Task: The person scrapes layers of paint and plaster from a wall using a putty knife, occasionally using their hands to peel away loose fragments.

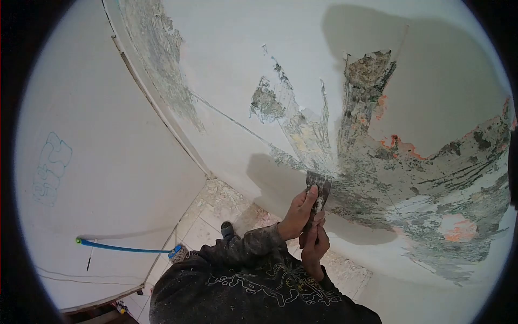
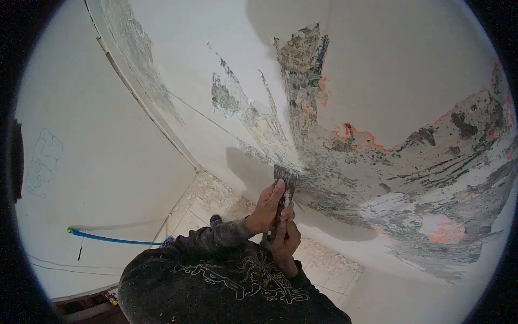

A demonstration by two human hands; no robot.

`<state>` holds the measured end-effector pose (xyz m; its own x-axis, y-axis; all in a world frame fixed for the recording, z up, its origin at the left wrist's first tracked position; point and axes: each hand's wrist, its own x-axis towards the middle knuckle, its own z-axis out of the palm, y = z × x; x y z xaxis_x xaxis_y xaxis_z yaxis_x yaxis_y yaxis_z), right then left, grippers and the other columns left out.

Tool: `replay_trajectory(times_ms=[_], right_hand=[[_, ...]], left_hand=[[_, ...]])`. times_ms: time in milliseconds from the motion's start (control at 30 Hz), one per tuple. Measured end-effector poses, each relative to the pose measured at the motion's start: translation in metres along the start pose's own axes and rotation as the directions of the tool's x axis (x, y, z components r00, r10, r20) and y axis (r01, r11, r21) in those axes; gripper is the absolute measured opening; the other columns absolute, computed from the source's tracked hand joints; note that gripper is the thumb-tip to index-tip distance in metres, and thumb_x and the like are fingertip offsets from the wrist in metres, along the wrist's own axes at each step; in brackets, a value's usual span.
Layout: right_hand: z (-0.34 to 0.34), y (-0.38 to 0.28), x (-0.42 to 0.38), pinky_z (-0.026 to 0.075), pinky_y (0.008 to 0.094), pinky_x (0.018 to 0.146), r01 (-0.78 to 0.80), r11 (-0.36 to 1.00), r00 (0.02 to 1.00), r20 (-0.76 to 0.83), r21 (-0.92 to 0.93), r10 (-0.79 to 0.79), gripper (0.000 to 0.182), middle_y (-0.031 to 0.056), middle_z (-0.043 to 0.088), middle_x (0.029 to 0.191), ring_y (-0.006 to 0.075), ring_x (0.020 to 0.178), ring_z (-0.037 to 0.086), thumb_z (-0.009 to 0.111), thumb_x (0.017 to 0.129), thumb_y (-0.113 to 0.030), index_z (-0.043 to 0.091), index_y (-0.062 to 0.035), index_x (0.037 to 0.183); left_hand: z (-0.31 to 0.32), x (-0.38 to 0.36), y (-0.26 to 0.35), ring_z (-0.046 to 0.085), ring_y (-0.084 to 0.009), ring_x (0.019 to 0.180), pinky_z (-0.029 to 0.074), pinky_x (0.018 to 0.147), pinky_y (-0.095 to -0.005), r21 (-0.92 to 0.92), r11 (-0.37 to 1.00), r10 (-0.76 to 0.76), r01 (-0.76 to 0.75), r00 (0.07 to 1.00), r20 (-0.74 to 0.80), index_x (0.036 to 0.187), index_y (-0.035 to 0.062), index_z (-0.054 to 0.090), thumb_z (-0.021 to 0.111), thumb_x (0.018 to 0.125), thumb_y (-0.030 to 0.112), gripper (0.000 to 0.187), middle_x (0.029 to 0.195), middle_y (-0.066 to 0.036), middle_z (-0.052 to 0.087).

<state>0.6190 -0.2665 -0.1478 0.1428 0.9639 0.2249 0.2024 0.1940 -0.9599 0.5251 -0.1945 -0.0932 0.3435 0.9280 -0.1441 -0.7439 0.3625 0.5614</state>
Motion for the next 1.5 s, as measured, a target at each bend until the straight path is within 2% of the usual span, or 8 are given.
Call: replay_trajectory(times_ms=[433,700,833,1000,1167,1300,1367,1500], right_hand=[[0.006,0.014,-0.006,0.030,0.0219,0.040,-0.018,0.999,0.999,-0.049,0.038,0.020,0.029,0.0013,0.049,0.060,0.0050,0.044,0.038,0.039,0.096,-0.017,0.052,0.0085,0.103],[-0.048,-0.035,0.007,0.047,0.0324,0.061,0.176,0.879,0.979,-0.175,0.444,-0.107,0.047,0.0242,0.055,0.110,0.0263,0.078,0.060,0.059,0.081,-0.021,0.046,0.0033,0.119],[-0.017,-0.054,0.039,0.044,0.0319,0.065,0.605,0.689,0.791,-0.400,0.398,-0.463,0.029,0.0110,0.052,0.089,0.0217,0.073,0.052,0.060,0.082,-0.028,0.047,-0.0064,0.097],[0.012,-0.096,0.054,0.043,0.0298,0.046,0.423,0.603,0.905,-0.288,0.677,-0.312,0.033,0.0035,0.046,0.064,0.0147,0.046,0.042,0.048,0.091,-0.038,0.033,-0.0115,0.079],[0.023,-0.157,0.073,0.035,0.0272,0.027,0.705,0.430,0.709,-0.539,0.564,-0.454,0.039,-0.0035,0.032,0.039,0.0112,0.028,0.030,0.045,0.091,-0.042,0.036,-0.0098,0.070],[0.015,-0.213,0.065,0.046,0.0319,0.042,0.896,0.244,0.440,-0.654,0.372,-0.615,0.035,0.0016,0.042,0.045,0.0132,0.035,0.039,0.044,0.093,-0.037,0.041,-0.0110,0.069],[0.042,-0.209,0.095,0.045,0.0307,0.044,0.889,0.442,0.371,-0.750,0.118,-0.547,0.025,0.0025,0.042,0.051,0.0131,0.039,0.040,0.046,0.090,-0.027,0.041,-0.0093,0.074],[0.071,-0.193,0.118,0.042,0.0282,0.048,0.583,0.809,0.565,-0.678,-0.074,-0.469,0.010,0.0043,0.043,0.063,0.0130,0.048,0.043,0.051,0.085,-0.007,0.042,-0.0059,0.083]], left_hand=[[-0.017,0.002,-0.007,0.052,-0.0110,0.056,0.045,0.050,-0.0248,0.077,0.996,-0.055,0.054,0.998,0.005,0.101,0.0040,0.053,0.045,0.093,0.040,0.037,0.071,-0.002,0.055],[-0.036,0.005,0.026,0.059,-0.0178,0.094,0.050,0.085,-0.0363,-0.023,0.996,0.084,-0.081,0.973,0.216,0.109,0.0023,0.051,0.057,0.087,0.010,0.024,0.103,-0.008,0.060],[-0.028,-0.011,0.002,0.061,-0.0170,0.087,0.051,0.075,-0.0324,0.172,0.983,0.017,-0.059,0.972,0.233,0.097,0.0005,0.056,0.063,0.081,0.007,0.019,0.092,-0.009,0.062],[-0.030,-0.016,0.030,0.063,-0.0187,0.079,0.051,0.071,-0.0297,0.504,0.800,0.150,-0.326,0.922,0.358,0.085,-0.0046,0.060,0.062,0.079,-0.001,0.007,0.085,-0.013,0.064],[-0.064,-0.011,0.074,0.062,-0.0198,0.073,0.051,0.068,-0.0297,0.471,0.733,0.312,-0.491,0.858,0.408,0.083,-0.0054,0.062,0.058,0.081,-0.004,0.005,0.081,-0.014,0.064],[-0.074,-0.002,0.110,0.061,-0.0198,0.070,0.050,0.062,-0.0303,0.372,0.573,0.529,-0.730,0.677,0.512,0.096,-0.0047,0.056,0.053,0.085,-0.004,0.011,0.076,-0.016,0.063],[-0.074,0.008,0.125,0.061,-0.0245,0.074,0.050,0.065,-0.0348,0.370,0.385,0.605,-0.846,0.534,0.591,0.100,-0.0009,0.054,0.051,0.089,0.007,0.014,0.079,-0.017,0.063],[-0.053,0.029,0.160,0.058,-0.0347,0.093,0.047,0.081,-0.0432,0.263,-0.100,0.623,-0.960,0.145,0.768,0.110,0.0055,0.051,0.046,0.092,0.020,0.024,0.096,-0.017,0.064]])
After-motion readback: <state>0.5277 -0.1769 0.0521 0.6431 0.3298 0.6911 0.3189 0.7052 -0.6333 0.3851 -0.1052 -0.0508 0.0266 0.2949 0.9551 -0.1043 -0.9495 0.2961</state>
